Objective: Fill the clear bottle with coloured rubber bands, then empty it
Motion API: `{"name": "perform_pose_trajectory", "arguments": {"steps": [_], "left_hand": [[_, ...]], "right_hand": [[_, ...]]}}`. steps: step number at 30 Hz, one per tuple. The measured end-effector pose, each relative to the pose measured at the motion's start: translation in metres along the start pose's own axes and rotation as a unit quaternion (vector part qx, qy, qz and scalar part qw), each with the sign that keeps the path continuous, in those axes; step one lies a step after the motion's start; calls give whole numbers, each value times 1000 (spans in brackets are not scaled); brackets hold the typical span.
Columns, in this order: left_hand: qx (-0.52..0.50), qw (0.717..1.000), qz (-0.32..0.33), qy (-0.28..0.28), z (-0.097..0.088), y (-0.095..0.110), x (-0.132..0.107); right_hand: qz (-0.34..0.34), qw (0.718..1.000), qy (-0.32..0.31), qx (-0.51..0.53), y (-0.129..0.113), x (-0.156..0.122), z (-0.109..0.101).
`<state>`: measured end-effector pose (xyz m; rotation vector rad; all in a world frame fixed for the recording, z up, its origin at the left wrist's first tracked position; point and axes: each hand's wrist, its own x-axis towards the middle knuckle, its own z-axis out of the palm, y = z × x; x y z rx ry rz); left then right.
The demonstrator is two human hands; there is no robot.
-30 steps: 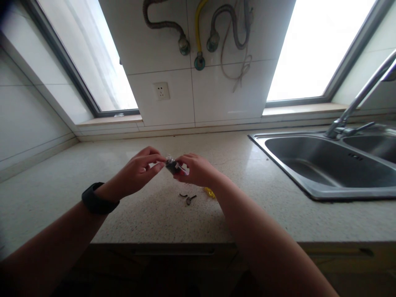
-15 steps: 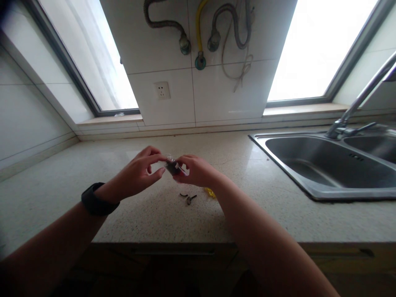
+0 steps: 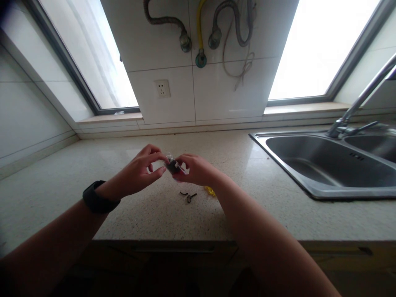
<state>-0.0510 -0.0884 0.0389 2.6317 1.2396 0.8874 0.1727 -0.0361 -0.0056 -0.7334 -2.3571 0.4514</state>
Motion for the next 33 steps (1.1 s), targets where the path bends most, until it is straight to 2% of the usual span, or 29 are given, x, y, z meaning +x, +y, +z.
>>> {"name": "perform_pose_trajectory", "arguments": {"steps": [4, 8, 12, 15, 18, 21, 23, 25, 26, 28, 30, 33], "left_hand": [[-33, 999, -5, 37, 2, 0, -1], [-124, 987, -46, 93, 20, -8, -3], [-232, 967, -90, 59, 49, -22, -7], [-294, 951, -93, -3, 67, -27, -10], [-343, 934, -88, -42, 77, -30, -12], [-376, 921, -93, -35, 82, -36, -12], [-377, 921, -102, -15, 84, -42, -12], [-365, 923, -122, 5, 86, -49, -12], [-360, 923, -133, 13, 87, -52, -12], [-352, 924, -144, 23, 90, -56, -12], [-349, 926, -140, 25, 92, -59, -12], [-348, 929, -127, 23, 94, -61, -13]], "right_hand": [[10, 1000, 4, 1, 0, 0, 1], [36, 998, 30, 43, 5, 1, 5], [84, 987, 55, 126, 13, 3, 10], [122, 975, 69, 174, 18, 5, 14], [133, 967, 62, 206, 20, 7, 18], [121, 969, 45, 210, 19, 8, 17], [124, 977, 49, 168, 21, 6, 11], [129, 987, 46, 83, 25, 3, 3], [125, 992, 27, 21, 28, 1, -1], [109, 990, -54, -73, 33, -4, -9], [100, 980, -123, -122, 37, -8, -15], [98, 966, -173, -164, 38, -9, -16]]}}
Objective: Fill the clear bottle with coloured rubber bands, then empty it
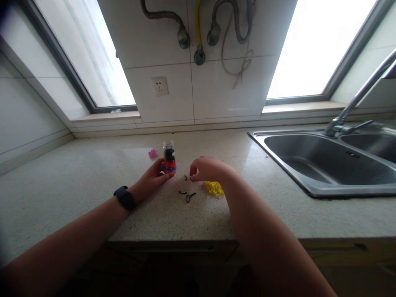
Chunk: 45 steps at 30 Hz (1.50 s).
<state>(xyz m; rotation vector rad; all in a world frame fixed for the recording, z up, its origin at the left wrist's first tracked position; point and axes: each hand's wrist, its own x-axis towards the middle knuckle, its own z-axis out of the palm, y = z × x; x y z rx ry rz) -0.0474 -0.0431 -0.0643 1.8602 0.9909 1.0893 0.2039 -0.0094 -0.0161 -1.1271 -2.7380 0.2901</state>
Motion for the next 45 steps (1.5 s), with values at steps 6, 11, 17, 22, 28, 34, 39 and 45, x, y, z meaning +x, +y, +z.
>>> {"name": "perform_pose_trajectory", "arguments": {"steps": [6, 11, 17, 22, 28, 34, 39, 45], "left_hand": [[4, 1000, -2, 2, -1, -1, 0], [5, 1000, -8, 9, -1, 0, 1], [11, 1000, 0, 6, -2, 1, 1], [13, 1000, 4, 7, -3, 3, 1], [2, 1000, 1, 2, -2, 2, 1], [-5, 1000, 4, 0, -3, 2, 2], [1, 1000, 5, 1, -2, 4, 1], [5, 1000, 5, -3, -3, 2, 1]], "right_hand": [[-26, 1000, 3, -2, -6, 8, 8], [-75, 997, 14, 13, -16, 14, 10], [-52, 997, -16, 47, -17, 19, 14], [-44, 994, -14, 98, -18, 14, 13], [-32, 972, -97, 210, -31, 7, 12], [-40, 969, -115, 215, -36, 5, 11], [-37, 971, -132, 195, -40, 6, 8], [-60, 978, -113, 165, -44, 5, 10]]}}
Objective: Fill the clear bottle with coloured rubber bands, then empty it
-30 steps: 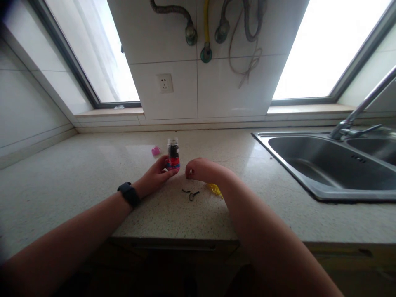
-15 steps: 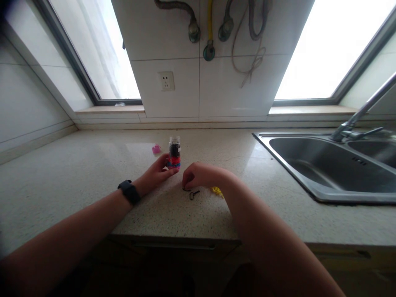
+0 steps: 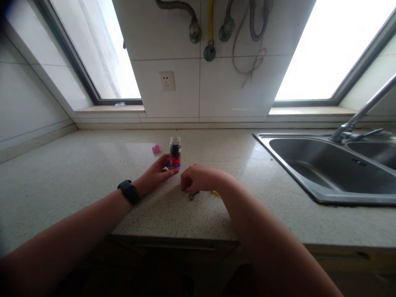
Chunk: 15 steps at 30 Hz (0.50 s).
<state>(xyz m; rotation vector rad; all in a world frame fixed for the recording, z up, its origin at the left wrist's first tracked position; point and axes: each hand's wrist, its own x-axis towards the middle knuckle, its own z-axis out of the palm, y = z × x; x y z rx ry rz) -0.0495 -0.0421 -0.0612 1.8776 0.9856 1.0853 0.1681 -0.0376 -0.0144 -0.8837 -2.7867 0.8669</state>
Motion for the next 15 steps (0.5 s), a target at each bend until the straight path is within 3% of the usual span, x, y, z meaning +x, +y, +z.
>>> {"name": "perform_pose_trajectory", "arguments": {"steps": [7, 15], "left_hand": [[3, 1000, -3, -1, 0, 0, -1], [0, 1000, -6, -4, 0, 1, -1]], "right_hand": [[3, 999, -13, 47, 3, -12, -10], [39, 994, -87, 56, 7, -16, -14]]}}
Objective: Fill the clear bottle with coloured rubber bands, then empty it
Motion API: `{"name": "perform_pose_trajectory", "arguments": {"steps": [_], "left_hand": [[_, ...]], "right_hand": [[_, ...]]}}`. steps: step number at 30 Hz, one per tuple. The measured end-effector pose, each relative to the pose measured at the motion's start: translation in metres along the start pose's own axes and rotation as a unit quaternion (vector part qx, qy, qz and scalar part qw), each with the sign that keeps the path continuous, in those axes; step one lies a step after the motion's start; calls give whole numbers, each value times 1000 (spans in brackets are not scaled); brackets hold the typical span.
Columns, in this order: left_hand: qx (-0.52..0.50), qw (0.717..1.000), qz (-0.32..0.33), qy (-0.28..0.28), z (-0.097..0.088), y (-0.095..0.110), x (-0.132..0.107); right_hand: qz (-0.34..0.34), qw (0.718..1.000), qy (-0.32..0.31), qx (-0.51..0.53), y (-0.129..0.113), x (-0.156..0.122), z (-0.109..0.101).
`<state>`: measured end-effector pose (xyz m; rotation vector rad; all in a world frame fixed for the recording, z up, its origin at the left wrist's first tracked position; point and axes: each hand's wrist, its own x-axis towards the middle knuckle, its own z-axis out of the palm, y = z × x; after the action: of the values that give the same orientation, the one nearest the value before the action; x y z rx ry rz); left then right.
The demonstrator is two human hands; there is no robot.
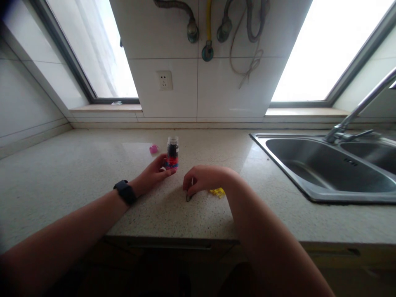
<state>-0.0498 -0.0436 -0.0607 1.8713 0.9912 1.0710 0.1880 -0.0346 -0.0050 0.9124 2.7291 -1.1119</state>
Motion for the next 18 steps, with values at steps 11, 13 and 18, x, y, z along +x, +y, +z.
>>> {"name": "perform_pose_trajectory", "arguments": {"steps": [11, 13, 18], "left_hand": [[0, 1000, -3, -6, 1, 2, 0], [-2, 1000, -3, -7, 0, 3, 0], [1, 1000, -1, -9, 0, 3, 0]], "right_hand": [[-11, 997, -8, -70, -9, 4, 3], [-18, 997, -5, -68, -8, 6, 6], [-44, 996, 5, -76, -5, 11, 10]]}}
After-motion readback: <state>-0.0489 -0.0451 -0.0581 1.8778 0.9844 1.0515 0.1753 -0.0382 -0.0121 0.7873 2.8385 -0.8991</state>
